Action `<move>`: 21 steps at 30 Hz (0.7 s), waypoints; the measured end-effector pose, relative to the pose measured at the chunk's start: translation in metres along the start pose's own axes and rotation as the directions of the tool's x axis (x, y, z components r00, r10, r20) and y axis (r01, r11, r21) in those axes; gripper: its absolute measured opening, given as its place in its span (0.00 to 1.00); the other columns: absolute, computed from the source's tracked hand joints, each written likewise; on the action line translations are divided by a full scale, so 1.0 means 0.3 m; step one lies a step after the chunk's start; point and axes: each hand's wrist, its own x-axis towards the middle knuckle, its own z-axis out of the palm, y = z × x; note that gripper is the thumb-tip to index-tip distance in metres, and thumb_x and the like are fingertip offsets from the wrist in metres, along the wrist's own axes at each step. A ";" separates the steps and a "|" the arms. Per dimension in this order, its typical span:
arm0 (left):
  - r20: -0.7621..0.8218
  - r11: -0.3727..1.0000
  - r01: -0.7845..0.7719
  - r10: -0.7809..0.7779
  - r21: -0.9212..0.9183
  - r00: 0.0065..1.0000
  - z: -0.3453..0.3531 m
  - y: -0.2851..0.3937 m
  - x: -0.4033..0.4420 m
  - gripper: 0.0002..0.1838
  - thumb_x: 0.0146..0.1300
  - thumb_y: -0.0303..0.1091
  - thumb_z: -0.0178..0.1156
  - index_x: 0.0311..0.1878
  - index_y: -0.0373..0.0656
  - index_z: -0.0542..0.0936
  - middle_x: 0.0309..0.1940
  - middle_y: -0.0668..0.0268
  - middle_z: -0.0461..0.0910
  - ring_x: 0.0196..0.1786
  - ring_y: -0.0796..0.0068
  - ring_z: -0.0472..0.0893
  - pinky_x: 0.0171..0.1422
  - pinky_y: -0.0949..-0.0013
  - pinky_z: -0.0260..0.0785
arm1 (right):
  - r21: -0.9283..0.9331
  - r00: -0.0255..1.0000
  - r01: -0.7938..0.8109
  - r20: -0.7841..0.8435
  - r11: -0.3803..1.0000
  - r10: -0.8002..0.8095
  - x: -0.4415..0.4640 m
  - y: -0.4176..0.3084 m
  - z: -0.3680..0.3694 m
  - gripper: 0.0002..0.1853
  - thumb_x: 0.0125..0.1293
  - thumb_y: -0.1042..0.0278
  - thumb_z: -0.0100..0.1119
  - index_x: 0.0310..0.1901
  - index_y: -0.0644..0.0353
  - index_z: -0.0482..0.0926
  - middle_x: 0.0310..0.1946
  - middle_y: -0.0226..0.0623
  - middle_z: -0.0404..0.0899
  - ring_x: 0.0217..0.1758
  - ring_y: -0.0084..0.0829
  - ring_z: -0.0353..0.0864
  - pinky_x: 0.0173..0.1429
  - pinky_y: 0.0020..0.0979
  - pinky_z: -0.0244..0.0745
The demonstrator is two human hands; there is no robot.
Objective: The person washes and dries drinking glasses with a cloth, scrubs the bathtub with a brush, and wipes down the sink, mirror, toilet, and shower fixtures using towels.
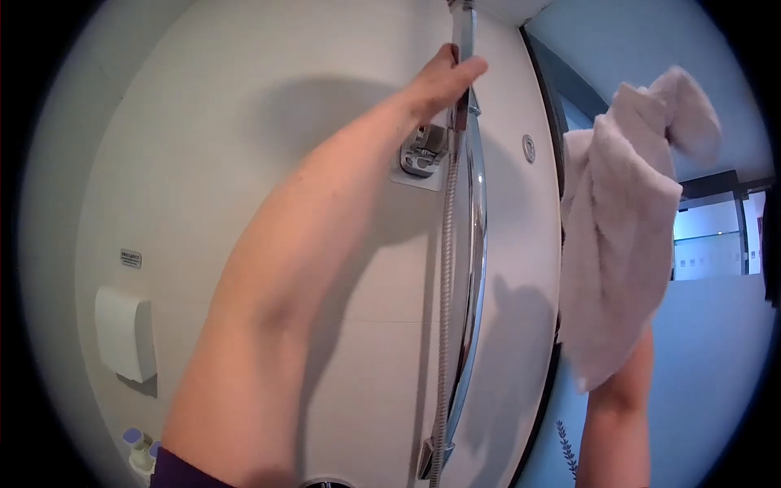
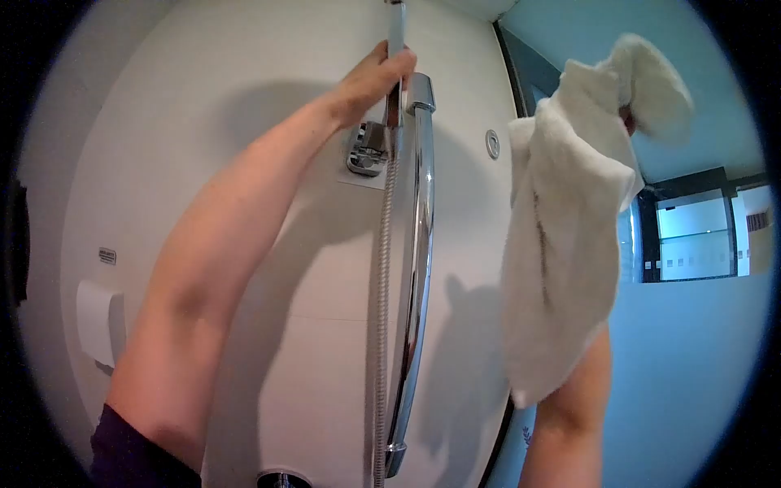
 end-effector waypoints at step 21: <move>0.209 0.954 0.268 -0.238 -0.132 0.949 -0.057 -0.064 0.034 0.20 0.66 0.51 0.46 0.49 0.43 0.67 0.40 0.65 0.78 0.41 0.76 0.78 0.40 0.72 0.70 | 0.450 0.948 -0.303 0.235 0.840 0.216 -0.173 0.070 0.065 0.24 0.63 0.56 0.51 0.57 0.52 0.59 0.50 0.36 0.63 0.53 0.31 0.64 0.57 0.29 0.61</move>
